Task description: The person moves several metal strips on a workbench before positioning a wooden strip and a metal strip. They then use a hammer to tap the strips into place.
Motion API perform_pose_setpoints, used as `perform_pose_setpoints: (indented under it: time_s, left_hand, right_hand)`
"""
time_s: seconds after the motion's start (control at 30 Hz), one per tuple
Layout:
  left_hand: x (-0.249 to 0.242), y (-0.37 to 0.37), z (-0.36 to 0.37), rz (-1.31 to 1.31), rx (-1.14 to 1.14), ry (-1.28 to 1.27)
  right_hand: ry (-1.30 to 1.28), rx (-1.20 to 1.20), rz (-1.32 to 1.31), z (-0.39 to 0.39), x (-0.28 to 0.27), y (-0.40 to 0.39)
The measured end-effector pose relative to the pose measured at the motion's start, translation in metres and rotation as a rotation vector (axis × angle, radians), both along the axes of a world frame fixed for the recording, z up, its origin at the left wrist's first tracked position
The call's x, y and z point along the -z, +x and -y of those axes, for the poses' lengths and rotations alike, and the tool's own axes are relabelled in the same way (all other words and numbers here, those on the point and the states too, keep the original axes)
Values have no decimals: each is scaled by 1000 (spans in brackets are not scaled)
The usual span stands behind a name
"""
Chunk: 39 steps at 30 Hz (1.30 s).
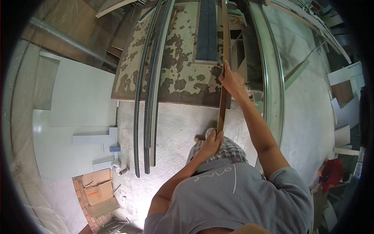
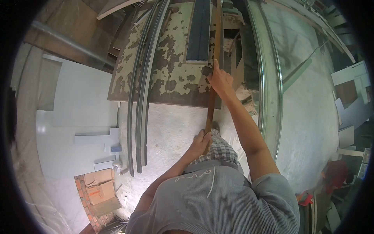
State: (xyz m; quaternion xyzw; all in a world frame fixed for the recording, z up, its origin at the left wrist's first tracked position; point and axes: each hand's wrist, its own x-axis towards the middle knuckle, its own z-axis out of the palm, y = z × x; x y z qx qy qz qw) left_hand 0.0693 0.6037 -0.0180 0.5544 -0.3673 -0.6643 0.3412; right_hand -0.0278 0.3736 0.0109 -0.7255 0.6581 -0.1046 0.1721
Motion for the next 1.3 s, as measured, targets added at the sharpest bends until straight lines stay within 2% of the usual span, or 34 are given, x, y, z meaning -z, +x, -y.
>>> perform_pose_setpoints:
  time_s: [0.1,0.17,0.23,0.3,0.43,0.5,0.63,0.7,0.73,0.8,1.03,1.07,1.1,1.17,1.3]
  left_hand:
    - [16,-13,13,83,0,-73]
    - [40,-19,20,50,-2,-84]
    - [48,-20,25,13,-5,-87]
    - [51,-20,30,77,68,24]
    - [54,-19,29,82,67,6]
    - [68,-17,28,143,62,-137]
    - [-4,-8,26,319,103,-131]
    - [-18,-7,29,667,287,-226]
    - [-17,-9,32,667,287,-227]
    - [-15,-12,38,815,243,-502]
    - [-10,-12,92,971,377,-642]
    - [-11,-14,98,980,390,-632]
    - [-11,-15,103,990,403,-620]
    - [-9,-18,113,1014,388,-646]
    - [-8,-23,140,1082,353,-673]
  right_hand:
    - [-25,11,-38,15,11,-6]
    - [-31,17,-44,23,15,-8]
    - [-5,33,-59,26,19,-9]
    - [-9,42,-55,26,26,-7]
    - [-24,71,-23,27,31,-7]
    - [-25,89,-39,33,29,-5]
    - [13,110,-90,65,32,-7]
    - [7,115,-104,83,34,-8]
    - [3,120,-119,91,35,-8]
    - [-25,119,-109,103,38,-7]
    - [-148,104,-184,138,37,-4]
    - [-18,114,-142,145,31,-5]
    - [-16,115,-144,152,34,-6]
    - [-45,132,-67,168,40,-7]
    - [-73,132,-82,196,46,-7]
